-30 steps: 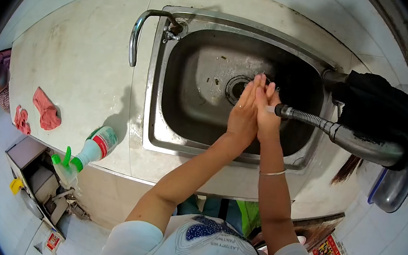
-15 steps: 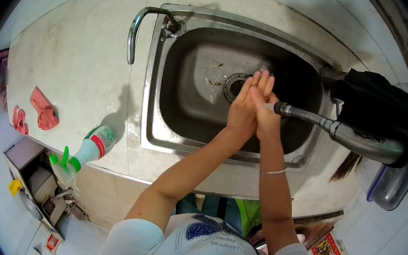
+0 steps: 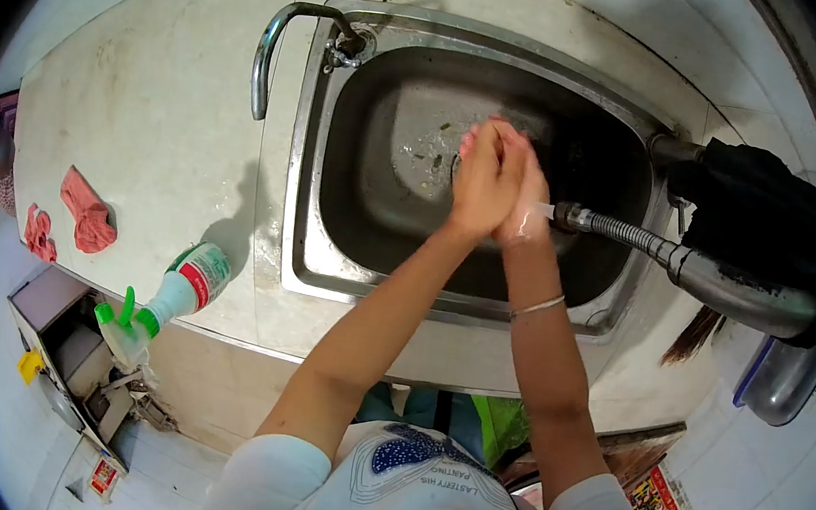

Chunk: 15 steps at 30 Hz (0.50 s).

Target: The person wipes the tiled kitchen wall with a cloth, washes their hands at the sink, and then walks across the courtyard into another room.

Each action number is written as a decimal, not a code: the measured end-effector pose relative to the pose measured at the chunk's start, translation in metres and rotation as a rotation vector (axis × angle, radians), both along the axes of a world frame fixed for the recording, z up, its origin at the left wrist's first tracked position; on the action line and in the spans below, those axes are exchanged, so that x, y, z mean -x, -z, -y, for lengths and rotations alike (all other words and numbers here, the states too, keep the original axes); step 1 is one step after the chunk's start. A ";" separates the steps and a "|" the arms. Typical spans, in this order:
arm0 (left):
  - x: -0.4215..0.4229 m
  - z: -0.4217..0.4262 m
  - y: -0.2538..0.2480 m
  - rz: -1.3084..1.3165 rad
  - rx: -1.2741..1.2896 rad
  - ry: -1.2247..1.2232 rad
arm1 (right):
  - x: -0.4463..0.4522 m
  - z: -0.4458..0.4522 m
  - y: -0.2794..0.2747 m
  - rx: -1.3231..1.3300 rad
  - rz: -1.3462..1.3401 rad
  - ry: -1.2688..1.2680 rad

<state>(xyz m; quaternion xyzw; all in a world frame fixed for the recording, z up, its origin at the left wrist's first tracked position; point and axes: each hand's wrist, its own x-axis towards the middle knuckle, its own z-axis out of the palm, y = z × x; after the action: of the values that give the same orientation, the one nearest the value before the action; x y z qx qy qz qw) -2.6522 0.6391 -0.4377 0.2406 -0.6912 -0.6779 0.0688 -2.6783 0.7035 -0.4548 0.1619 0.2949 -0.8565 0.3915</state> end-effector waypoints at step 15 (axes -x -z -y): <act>0.016 0.001 0.002 0.344 -1.105 0.005 | -0.004 -0.025 0.008 -1.242 -1.342 -0.260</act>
<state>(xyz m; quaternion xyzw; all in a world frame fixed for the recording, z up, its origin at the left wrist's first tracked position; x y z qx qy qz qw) -2.6682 0.6385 -0.4396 0.3460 -0.2366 -0.8895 -0.1820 -2.6747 0.7288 -0.4632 -0.2220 0.8823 -0.4083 0.0744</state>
